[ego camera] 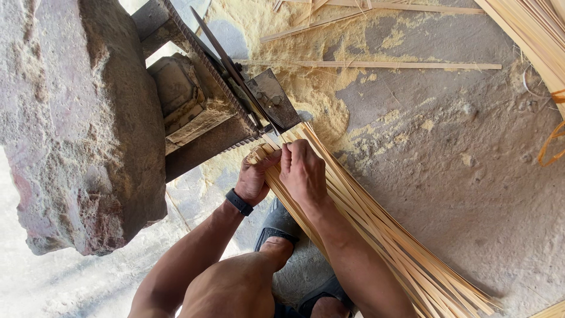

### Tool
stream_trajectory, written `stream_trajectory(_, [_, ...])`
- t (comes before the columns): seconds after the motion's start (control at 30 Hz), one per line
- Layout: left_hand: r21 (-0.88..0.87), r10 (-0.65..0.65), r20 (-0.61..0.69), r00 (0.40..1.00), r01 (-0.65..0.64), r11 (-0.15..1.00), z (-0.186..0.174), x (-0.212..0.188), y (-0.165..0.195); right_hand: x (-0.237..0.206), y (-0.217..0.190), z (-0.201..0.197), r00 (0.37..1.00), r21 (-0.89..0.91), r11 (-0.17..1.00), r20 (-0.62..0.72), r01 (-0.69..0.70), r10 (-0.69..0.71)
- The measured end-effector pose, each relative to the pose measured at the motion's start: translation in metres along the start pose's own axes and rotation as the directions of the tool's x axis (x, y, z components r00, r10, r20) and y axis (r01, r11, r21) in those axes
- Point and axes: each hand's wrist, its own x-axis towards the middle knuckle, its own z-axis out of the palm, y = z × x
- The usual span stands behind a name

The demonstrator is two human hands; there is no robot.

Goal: The person sits on the floor and uses a bandsaw to cut a bundle of thin bamboo strips into shorter lengths. They hold the bundle with both hands, feed it through the blade, and then gather the cut pieces into a neat stack.

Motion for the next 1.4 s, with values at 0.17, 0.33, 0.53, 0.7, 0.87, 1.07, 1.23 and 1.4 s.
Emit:
stream_trajectory(0.17, [0.022,0.024,0.037,0.999,-0.025,0.999,0.002,0.0,-0.002,0.01,-0.004,-0.015,0.995,0.015,0.999,0.095,-0.032,0.031])
stream_trajectory(0.33, [0.099,0.054,0.076,0.996,-0.062,0.993,0.006,-0.004,0.003,-0.019,0.017,-0.083,0.99,-0.044,0.989,0.025,0.139,-0.138])
stream_trajectory(0.53, [0.025,0.0,0.152,0.988,-0.004,1.0,0.015,0.0,0.006,-0.045,0.024,-0.078,0.993,0.096,0.992,0.071,0.088,-0.095])
stream_trajectory(0.7, [0.054,-0.006,0.147,0.989,-0.002,0.999,0.006,-0.002,0.007,-0.034,0.022,-0.041,0.997,0.092,0.995,0.066,-0.046,0.04])
stream_trajectory(0.87, [0.062,0.008,0.082,0.997,-0.013,0.998,-0.005,0.001,0.001,-0.012,0.008,-0.009,1.0,0.085,0.996,-0.004,0.029,-0.029])
stream_trajectory(1.07, [0.067,-0.016,0.07,0.997,0.011,0.998,-0.008,0.005,-0.006,0.003,0.003,-0.028,0.993,0.041,0.999,0.115,0.011,-0.015])
stream_trajectory(1.23, [0.119,-0.024,0.037,0.999,0.019,0.993,-0.003,-0.002,-0.001,-0.024,0.016,-0.092,0.981,-0.127,0.973,-0.003,0.194,-0.196])
stream_trajectory(1.4, [0.071,-0.032,0.078,0.996,0.027,0.997,0.008,-0.003,0.004,-0.047,0.023,-0.081,0.986,0.124,0.989,0.139,0.075,-0.092])
